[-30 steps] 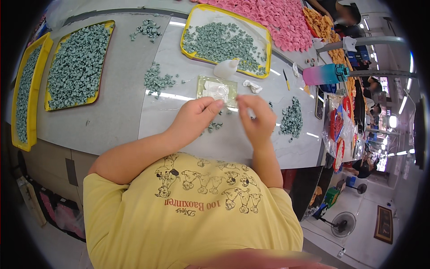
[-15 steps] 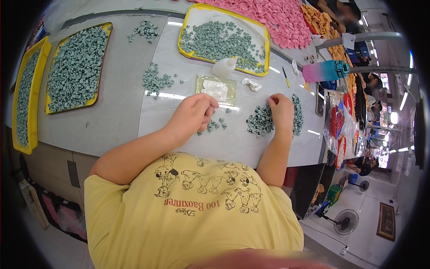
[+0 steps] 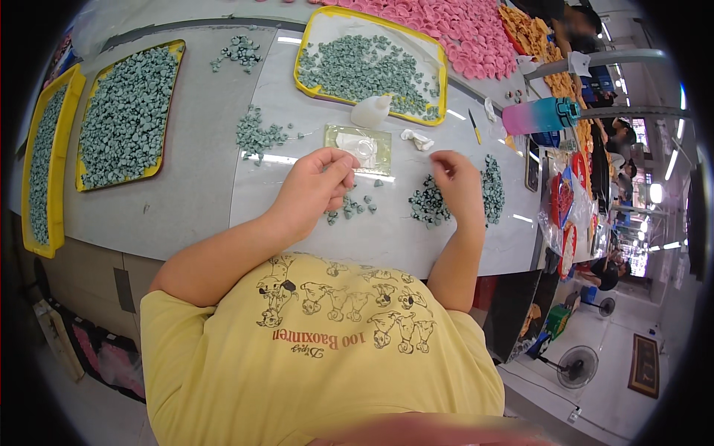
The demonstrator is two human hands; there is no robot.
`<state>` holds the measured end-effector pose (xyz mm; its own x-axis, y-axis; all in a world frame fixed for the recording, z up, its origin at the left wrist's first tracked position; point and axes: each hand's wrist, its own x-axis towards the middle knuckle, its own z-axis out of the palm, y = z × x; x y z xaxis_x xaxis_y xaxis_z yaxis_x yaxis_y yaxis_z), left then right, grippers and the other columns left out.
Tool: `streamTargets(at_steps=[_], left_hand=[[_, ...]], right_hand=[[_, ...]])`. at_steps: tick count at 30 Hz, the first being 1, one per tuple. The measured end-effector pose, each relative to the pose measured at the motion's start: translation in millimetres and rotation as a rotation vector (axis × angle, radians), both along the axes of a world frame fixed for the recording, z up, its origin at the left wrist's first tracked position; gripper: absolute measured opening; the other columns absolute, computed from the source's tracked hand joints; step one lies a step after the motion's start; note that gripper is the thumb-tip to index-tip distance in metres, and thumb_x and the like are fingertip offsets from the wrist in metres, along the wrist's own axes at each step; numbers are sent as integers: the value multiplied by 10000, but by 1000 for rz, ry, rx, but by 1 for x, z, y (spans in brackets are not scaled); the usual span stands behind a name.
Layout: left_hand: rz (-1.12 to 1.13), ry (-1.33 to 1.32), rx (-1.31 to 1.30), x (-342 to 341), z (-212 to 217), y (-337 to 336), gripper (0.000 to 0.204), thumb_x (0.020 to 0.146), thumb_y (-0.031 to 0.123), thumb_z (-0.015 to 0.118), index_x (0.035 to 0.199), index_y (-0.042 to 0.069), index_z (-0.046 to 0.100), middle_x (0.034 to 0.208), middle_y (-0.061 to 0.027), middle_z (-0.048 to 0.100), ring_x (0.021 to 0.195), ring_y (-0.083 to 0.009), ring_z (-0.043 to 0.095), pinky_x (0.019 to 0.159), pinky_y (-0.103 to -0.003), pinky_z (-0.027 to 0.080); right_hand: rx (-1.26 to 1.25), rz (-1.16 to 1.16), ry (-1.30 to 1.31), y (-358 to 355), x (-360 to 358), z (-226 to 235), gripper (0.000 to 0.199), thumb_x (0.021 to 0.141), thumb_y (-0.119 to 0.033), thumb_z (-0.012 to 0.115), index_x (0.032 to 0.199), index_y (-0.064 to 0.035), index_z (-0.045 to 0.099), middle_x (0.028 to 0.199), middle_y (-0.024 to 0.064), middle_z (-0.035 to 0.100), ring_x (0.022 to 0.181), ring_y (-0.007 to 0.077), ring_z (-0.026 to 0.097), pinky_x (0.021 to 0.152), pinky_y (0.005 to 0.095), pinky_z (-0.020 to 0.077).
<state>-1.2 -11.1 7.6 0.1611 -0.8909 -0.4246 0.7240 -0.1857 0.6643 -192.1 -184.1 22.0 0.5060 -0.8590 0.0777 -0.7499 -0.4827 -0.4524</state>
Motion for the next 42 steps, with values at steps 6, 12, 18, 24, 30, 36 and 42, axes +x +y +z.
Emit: streamTargets(at_steps=[6, 12, 18, 24, 30, 36, 42], left_hand=[[94, -31, -32, -3, 5, -2, 187, 914, 190, 486, 947, 12, 530, 740, -5, 475, 526, -26, 334, 447, -171, 289], [141, 55, -76, -3, 6, -4, 201, 921, 174, 461, 970, -12, 516, 785, -19, 486, 521, -31, 318, 443, -187, 281], [127, -46, -97, -6, 9, -5, 153, 898, 127, 502, 971, -8, 497, 849, -51, 534, 531, -32, 329, 454, -186, 291], [52, -5, -48, -6, 8, -6, 167, 876, 127, 550, 967, -5, 500, 840, -58, 546, 529, -37, 336, 464, -178, 296], [-31, -31, 21, -8, 8, -6, 204, 864, 140, 571, 1000, -12, 564, 812, -26, 524, 523, -39, 341, 455, -180, 286], [-154, -76, -5, -8, 10, -6, 222, 891, 155, 535, 1024, -17, 578, 735, 17, 477, 537, -35, 351, 456, -185, 282], [-190, -178, 24, -10, 2, -3, 218, 885, 179, 536, 986, 0, 607, 705, 10, 516, 521, -37, 374, 444, -189, 308]], right_hand=[[342, 513, -6, 48, 23, 7, 276, 705, -14, 658, 977, -27, 611, 864, 78, 618, 741, 187, 594, 690, 286, 476], [486, 568, -100, 52, 27, 18, 245, 720, -11, 652, 961, -25, 609, 854, 74, 620, 750, 204, 601, 688, 277, 477], [168, 380, 161, 20, 0, 28, 177, 762, 2, 592, 937, -19, 613, 862, 109, 619, 761, 236, 604, 677, 300, 479], [160, 493, 316, 26, -4, 20, 182, 688, 34, 607, 865, -9, 604, 841, 108, 591, 770, 258, 582, 669, 320, 477], [198, 467, 274, 30, 3, 19, 222, 659, 52, 588, 870, -16, 593, 829, 92, 577, 767, 240, 579, 677, 314, 469], [276, 578, -64, 39, 20, 39, 218, 671, 51, 609, 865, -48, 623, 831, 61, 586, 737, 194, 586, 634, 274, 479], [127, 671, -243, 56, 44, 46, 199, 686, 36, 656, 859, -61, 642, 840, 49, 607, 731, 182, 600, 606, 271, 485]])
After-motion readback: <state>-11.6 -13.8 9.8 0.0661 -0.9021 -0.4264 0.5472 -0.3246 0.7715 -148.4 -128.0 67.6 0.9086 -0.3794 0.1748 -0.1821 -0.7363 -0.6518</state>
